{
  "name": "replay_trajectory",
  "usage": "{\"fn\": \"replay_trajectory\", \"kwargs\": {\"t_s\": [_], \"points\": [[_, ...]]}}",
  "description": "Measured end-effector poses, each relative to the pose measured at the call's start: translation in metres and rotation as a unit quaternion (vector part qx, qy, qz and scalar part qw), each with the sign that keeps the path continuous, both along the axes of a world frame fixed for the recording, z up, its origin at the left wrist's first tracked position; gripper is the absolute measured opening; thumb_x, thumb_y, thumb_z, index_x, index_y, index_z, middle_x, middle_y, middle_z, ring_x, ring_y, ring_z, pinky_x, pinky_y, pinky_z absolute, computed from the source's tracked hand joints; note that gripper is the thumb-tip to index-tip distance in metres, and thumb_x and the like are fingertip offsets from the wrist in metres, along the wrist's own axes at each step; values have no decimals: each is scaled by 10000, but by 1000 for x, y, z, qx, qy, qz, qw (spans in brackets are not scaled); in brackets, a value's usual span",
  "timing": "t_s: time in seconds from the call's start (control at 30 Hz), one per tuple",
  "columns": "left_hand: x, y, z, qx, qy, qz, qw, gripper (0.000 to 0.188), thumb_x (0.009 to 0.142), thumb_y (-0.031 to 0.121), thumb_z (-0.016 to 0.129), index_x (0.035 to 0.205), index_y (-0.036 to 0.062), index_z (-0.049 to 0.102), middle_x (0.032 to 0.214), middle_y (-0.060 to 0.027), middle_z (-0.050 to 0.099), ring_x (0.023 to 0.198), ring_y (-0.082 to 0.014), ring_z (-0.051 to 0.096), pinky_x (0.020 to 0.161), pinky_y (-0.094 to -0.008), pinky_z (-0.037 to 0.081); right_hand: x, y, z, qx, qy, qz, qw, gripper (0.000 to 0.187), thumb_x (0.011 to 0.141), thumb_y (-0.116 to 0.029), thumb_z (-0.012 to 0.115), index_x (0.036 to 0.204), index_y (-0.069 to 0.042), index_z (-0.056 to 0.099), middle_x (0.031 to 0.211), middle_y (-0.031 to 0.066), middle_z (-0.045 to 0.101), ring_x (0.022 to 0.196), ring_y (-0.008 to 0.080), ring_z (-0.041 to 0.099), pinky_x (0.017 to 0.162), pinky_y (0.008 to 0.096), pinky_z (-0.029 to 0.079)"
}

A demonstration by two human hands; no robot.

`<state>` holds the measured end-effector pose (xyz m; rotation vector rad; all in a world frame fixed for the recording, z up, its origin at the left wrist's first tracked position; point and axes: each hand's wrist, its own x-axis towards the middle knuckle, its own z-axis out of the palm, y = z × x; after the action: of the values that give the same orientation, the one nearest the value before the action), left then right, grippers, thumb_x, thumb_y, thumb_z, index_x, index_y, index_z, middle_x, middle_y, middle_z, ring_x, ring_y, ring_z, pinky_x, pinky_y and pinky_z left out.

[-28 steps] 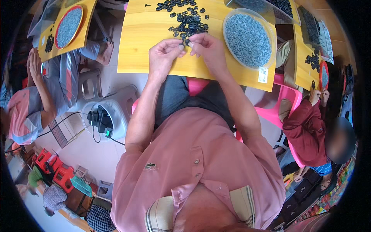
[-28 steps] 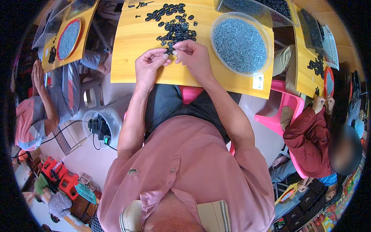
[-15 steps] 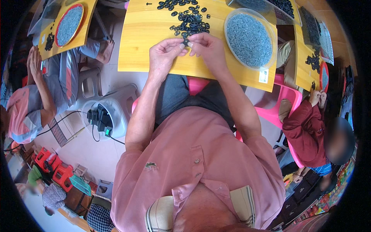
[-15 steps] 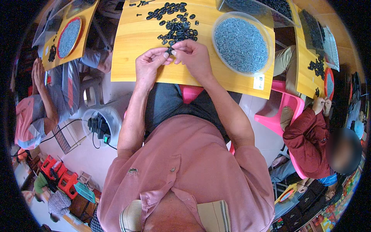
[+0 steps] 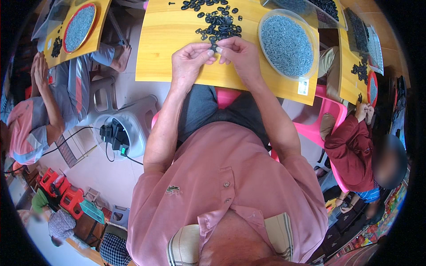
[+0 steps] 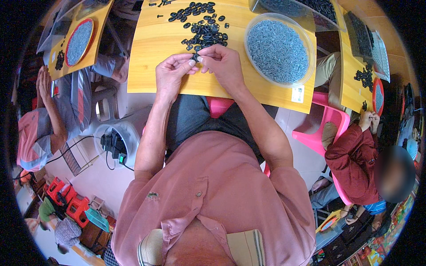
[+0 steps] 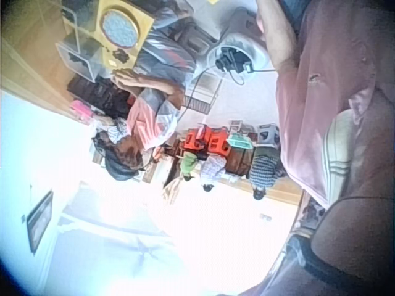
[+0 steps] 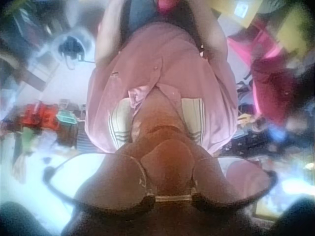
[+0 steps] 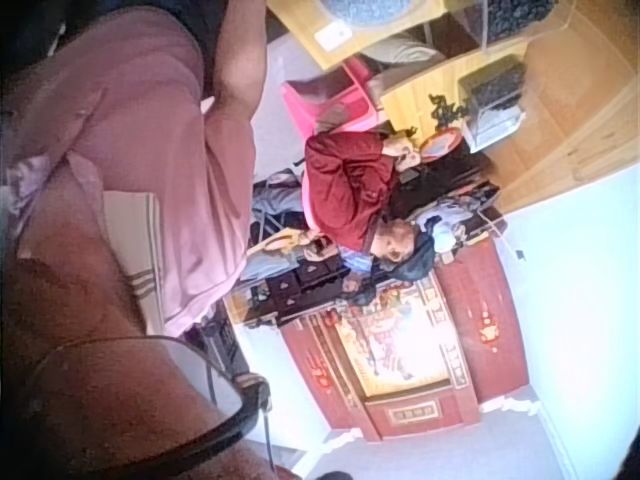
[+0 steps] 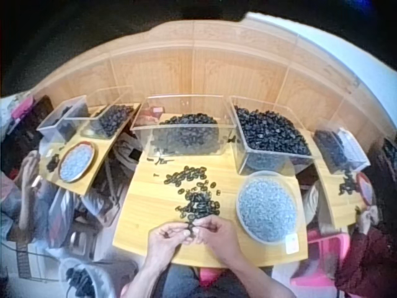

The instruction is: Sorting and inspecting small black rubber components on a wooden work table into various containers.

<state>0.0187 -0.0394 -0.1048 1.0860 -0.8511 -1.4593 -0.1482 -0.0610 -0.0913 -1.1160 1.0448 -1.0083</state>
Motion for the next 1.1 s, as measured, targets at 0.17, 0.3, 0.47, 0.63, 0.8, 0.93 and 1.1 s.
{"fn": "replay_trajectory", "kwargs": {"t_s": [0.17,0.3,0.47,0.63,0.8,0.93,1.1], "points": [[0,0,-1,-2,6,3,1000,180,867,-19,672,1036,-64,630,876,-146,697,745,-171,684,681,-270,572,0,-2,3,-6,19,6,1000,158,858,-45,656,1007,3,682,807,38,676,647,79,597,587,209,434],[0,-2,-5,-9,19,2,1000,184,860,-51,663,1038,-75,623,863,-149,700,735,-171,687,682,-273,577,1,-3,8,-17,30,19,999,105,852,-23,642,935,31,678,785,54,665,633,85,599,580,219,469],[0,-1,-5,-37,8,-38,999,238,844,-62,673,1077,-45,628,858,-104,689,753,-148,678,688,-256,569,-10,-8,6,-15,27,59,998,146,851,-43,663,989,0,682,802,24,660,640,77,580,595,210,437],[-6,5,-7,-65,-91,-71,991,306,794,-32,738,1088,7,664,823,-31,644,723,-90,625,688,-210,522,-23,-8,22,68,97,113,986,148,837,-49,670,971,-28,611,801,17,629,637,84,572,573,220,442],[-11,12,4,-153,-252,-111,949,323,743,-23,786,1050,23,698,795,32,556,659,-50,504,632,-192,446,-33,-6,21,64,108,146,981,167,823,-44,668,952,-40,563,766,21,601,631,88,567,567,229,448],[-13,15,0,-157,-279,-100,942,286,733,12,803,1004,33,714,761,17,561,646,-50,493,603,-211,436,-35,-6,15,53,116,168,978,161,813,-29,653,946,-40,563,759,21,596,644,90,570,578,229,449],[-16,13,8,-140,-296,-86,941,248,744,45,806,978,35,723,735,1,617,639,-57,532,594,-226,456,-35,-11,11,54,117,168,977,137,806,-30,655,915,-47,573,752,12,589,662,89,571,603,229,450]]}}
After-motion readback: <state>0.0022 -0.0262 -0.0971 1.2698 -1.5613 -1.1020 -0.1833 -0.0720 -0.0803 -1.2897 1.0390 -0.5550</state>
